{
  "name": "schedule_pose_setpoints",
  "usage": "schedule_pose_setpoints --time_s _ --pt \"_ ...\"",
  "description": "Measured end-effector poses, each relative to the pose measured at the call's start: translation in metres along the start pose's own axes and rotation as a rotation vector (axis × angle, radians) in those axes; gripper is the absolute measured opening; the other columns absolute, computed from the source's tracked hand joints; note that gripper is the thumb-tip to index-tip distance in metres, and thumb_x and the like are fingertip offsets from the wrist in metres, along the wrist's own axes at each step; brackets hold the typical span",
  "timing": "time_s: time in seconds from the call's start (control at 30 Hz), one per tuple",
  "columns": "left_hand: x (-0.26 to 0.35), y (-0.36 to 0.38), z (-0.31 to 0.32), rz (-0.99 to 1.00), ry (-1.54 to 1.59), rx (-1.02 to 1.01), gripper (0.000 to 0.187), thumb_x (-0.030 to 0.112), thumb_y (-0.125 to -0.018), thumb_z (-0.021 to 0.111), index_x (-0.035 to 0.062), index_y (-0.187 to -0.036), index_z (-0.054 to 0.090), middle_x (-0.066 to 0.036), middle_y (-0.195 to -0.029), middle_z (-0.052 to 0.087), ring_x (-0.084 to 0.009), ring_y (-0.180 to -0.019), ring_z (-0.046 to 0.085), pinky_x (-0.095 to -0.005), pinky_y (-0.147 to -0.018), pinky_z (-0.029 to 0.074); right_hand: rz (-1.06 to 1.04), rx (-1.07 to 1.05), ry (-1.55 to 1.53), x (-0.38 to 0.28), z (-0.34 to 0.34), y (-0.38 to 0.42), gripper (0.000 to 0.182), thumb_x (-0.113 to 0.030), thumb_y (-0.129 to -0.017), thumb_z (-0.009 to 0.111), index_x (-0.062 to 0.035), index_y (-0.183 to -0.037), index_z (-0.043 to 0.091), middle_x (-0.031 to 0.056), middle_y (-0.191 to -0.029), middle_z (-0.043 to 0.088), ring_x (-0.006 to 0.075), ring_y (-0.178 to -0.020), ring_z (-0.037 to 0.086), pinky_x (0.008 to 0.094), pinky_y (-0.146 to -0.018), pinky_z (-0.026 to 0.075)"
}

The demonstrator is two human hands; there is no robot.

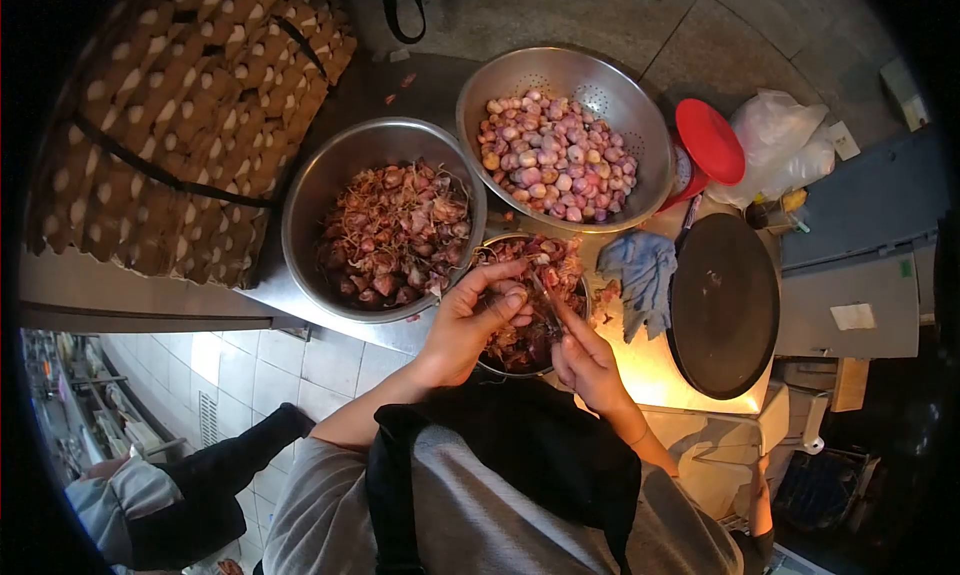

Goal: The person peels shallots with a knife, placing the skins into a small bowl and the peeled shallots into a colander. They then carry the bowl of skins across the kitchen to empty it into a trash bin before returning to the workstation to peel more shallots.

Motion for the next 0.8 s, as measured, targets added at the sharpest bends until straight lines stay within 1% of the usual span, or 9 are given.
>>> schedule_pose_setpoints --time_s 0.13,0.23,0.3,0.4,0.5,0.57,0.67,0.73,0.8 --pt "0.0 0.001 -0.003 0.047 0.057 0.024 0.019 0.001 -0.079 0.058 0.0012 -0.098 0.053 -0.005 -0.091 0.054 -0.0111 -0.083 0.054 -0.0256 -0.073 0.05 -0.029 -0.016 0.092 0.006 0.004 0.001 0.046 -0.022 -0.091 0.04 -0.0069 -0.133 0.028 -0.006 -0.061 0.032 0.0033 -0.052 0.03 0.0166 -0.048 0.026" --pt "0.0 0.002 -0.004 0.056 0.077 0.039 0.016 0.001 -0.077 0.061 0.0006 -0.092 0.054 -0.005 -0.087 0.056 -0.0106 -0.079 0.055 -0.0256 -0.071 0.051 -0.059 0.014 0.252 0.008 0.0 0.001 0.046 -0.019 -0.09 0.042 -0.0054 -0.132 0.03 -0.0016 -0.072 0.047 0.0052 -0.058 0.04 0.0175 -0.055 0.035" --pt "0.0 0.003 -0.003 0.063 0.033 0.043 0.016 0.0 -0.076 0.062 0.0005 -0.09 0.054 -0.004 -0.084 0.057 -0.0103 -0.076 0.055 -0.0252 -0.07 0.051 -0.08 0.061 0.261 0.006 -0.001 0.0 0.045 -0.018 -0.09 0.044 -0.0036 -0.13 0.032 0.0036 -0.088 0.052 0.0081 -0.069 0.045 0.02 -0.065 0.038" --pt "-0.003 0.005 -0.001 0.083 -0.084 0.034 0.016 0.0 -0.075 0.063 0.0006 -0.089 0.054 -0.004 -0.081 0.058 -0.0097 -0.074 0.056 -0.0236 -0.069 0.05 -0.123 0.122 0.274 0.005 -0.003 -0.001 0.042 -0.017 -0.089 0.046 -0.0008 -0.126 0.036 0.0094 -0.106 0.052 0.012 -0.084 0.048 0.0236 -0.078 0.038" --pt "-0.004 0.005 -0.001 0.104 -0.142 0.024 0.018 0.001 -0.075 0.064 0.0007 -0.09 0.054 -0.004 -0.081 0.058 -0.0093 -0.075 0.055 -0.0224 -0.068 0.049 -0.159 0.184 0.26 0.009 -0.006 -0.003 0.037 -0.017 -0.088 0.047 0.001 -0.121 0.039 0.0107 -0.107 0.051 0.0146 -0.092 0.047 0.0261 -0.085 0.036" --pt "-0.005 0.007 0.004 0.097 -0.135 0.016 0.019 0.001 -0.075 0.064 0.0008 -0.09 0.054 -0.004 -0.081 0.059 -0.0091 -0.076 0.055 -0.0217 -0.069 0.048 -0.169 0.202 0.263 0.011 -0.009 -0.005 0.034 -0.017 -0.088 0.047 0.0005 -0.117 0.039 0.0094 -0.101 0.051 0.0146 -0.089 0.047 0.026 -0.082 0.037" --pt "0.001 0.005 0.005 0.172 -0.161 0.039 0.019 0.0 -0.075 0.063 0.0005 -0.091 0.054 -0.005 -0.081 0.059 -0.0094 -0.078 0.056 -0.0223 -0.071 0.048 -0.148 0.166 0.159 0.011 -0.009 -0.009 0.03 -0.018 -0.089 0.046 -0.0028 -0.113 0.037 0.0051 -0.086 0.049 0.0116 -0.072 0.047 0.0229 -0.066 0.039" --pt "0.0 0.005 0.008 0.121 -0.038 0.061 0.018 -0.002 -0.076 0.061 0.0007 -0.091 0.052 -0.006 -0.086 0.059 -0.0123 -0.081 0.057 -0.0249 -0.072 0.049 -0.101 0.108 -0.1 0.008 -0.003 -0.011 0.028 -0.02 -0.089 0.046 -0.0058 -0.111 0.035 0.0014 -0.073 0.044 0.0085 -0.059 0.042 0.0198 -0.053 0.035" --pt "-0.003 0.003 0.007 0.083 -0.001 0.058 0.017 -0.002 -0.076 0.06 0.0007 -0.091 0.052 -0.007 -0.089 0.059 -0.0139 -0.083 0.057 -0.0263 -0.074 0.05 -0.093 0.086 -0.176 0.006 -0.002 -0.013 0.028 -0.022 -0.09 0.045 -0.0077 -0.11 0.033 -0.0006 -0.066 0.039 0.0066 -0.052 0.035 0.0189 -0.047 0.028"
Point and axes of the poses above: each hand's wrist, its own y-axis away from the middle knuckle, its own z-axis out of the palm, x = y × z, the point moved 8 cm from there along -y, towards the middle knuckle
